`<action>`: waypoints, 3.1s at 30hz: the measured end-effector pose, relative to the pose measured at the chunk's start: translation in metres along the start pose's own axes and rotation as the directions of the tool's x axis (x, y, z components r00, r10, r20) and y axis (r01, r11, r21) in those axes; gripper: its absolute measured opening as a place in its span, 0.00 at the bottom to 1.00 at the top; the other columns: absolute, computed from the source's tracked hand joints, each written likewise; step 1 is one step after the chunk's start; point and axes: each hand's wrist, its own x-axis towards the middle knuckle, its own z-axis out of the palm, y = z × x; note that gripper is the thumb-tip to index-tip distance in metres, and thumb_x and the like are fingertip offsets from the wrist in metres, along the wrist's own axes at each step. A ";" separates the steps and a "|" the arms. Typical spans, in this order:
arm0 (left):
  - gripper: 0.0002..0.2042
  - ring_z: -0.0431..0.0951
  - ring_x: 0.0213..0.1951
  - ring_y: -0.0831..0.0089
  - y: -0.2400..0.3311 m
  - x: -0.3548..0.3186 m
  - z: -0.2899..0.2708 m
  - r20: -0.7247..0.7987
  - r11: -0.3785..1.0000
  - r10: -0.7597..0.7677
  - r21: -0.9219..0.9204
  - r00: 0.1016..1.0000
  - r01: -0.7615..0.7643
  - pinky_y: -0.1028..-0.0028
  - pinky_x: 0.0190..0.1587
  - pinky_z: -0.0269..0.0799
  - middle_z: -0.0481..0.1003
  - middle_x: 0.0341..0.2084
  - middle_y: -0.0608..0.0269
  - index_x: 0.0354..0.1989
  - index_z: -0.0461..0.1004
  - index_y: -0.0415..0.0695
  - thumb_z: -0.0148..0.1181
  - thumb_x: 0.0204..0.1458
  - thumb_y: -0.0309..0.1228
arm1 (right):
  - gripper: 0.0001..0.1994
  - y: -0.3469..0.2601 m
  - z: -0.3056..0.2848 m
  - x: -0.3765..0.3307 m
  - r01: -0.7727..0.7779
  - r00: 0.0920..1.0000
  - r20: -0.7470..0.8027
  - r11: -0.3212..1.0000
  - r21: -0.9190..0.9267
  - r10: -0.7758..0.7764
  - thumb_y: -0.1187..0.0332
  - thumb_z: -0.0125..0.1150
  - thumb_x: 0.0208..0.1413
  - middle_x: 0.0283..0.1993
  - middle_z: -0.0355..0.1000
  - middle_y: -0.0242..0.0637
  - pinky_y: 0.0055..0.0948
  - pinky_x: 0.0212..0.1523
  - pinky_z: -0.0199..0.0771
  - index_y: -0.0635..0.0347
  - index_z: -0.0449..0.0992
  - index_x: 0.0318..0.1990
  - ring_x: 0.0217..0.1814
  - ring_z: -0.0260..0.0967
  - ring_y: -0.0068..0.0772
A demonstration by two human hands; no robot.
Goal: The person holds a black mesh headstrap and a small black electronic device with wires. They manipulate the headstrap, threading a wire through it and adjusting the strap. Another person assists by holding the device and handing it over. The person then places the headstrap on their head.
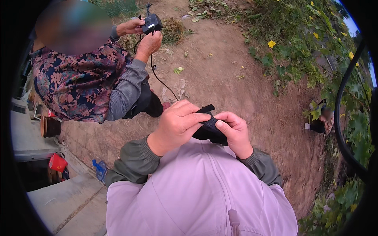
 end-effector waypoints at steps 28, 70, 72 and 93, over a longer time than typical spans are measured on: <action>0.15 0.73 0.26 0.63 -0.002 -0.051 0.010 -0.050 0.999 -0.010 0.031 0.999 0.011 0.70 0.29 0.70 0.72 0.24 0.59 0.35 0.78 0.41 0.65 0.34 0.21 | 0.05 0.022 0.017 -0.017 0.005 0.997 -0.065 0.941 -0.339 -0.029 0.77 0.61 0.52 0.30 0.69 0.26 0.16 0.32 0.66 0.64 0.70 0.34 0.30 0.64 0.13; 0.04 0.72 0.40 0.63 0.009 -0.031 -0.028 0.125 0.878 -0.476 0.017 0.871 0.478 0.68 0.42 0.68 0.71 0.37 0.60 0.26 0.77 0.44 0.63 0.41 0.27 | 0.07 0.007 0.016 0.003 0.352 0.935 0.163 0.764 -0.541 -0.316 0.77 0.67 0.45 0.29 0.71 0.38 0.24 0.30 0.69 0.63 0.73 0.29 0.30 0.70 0.30; 0.03 0.70 0.45 0.63 0.006 -0.032 -0.029 0.111 0.889 -0.456 0.024 0.883 0.456 0.67 0.46 0.68 0.71 0.41 0.59 0.26 0.77 0.43 0.64 0.41 0.26 | 0.07 0.003 0.018 0.007 0.390 0.920 0.201 0.726 -0.566 -0.337 0.78 0.67 0.44 0.29 0.71 0.37 0.25 0.30 0.70 0.62 0.73 0.29 0.30 0.70 0.30; 0.08 0.69 0.46 0.61 -0.014 -0.036 -0.056 -0.050 0.874 -0.469 0.115 0.882 0.471 0.66 0.45 0.67 0.69 0.43 0.59 0.27 0.76 0.46 0.68 0.39 0.30 | 0.08 0.005 0.043 0.038 0.405 0.898 0.145 0.654 -0.639 -0.414 0.79 0.66 0.44 0.29 0.70 0.38 0.25 0.30 0.69 0.62 0.73 0.31 0.29 0.69 0.31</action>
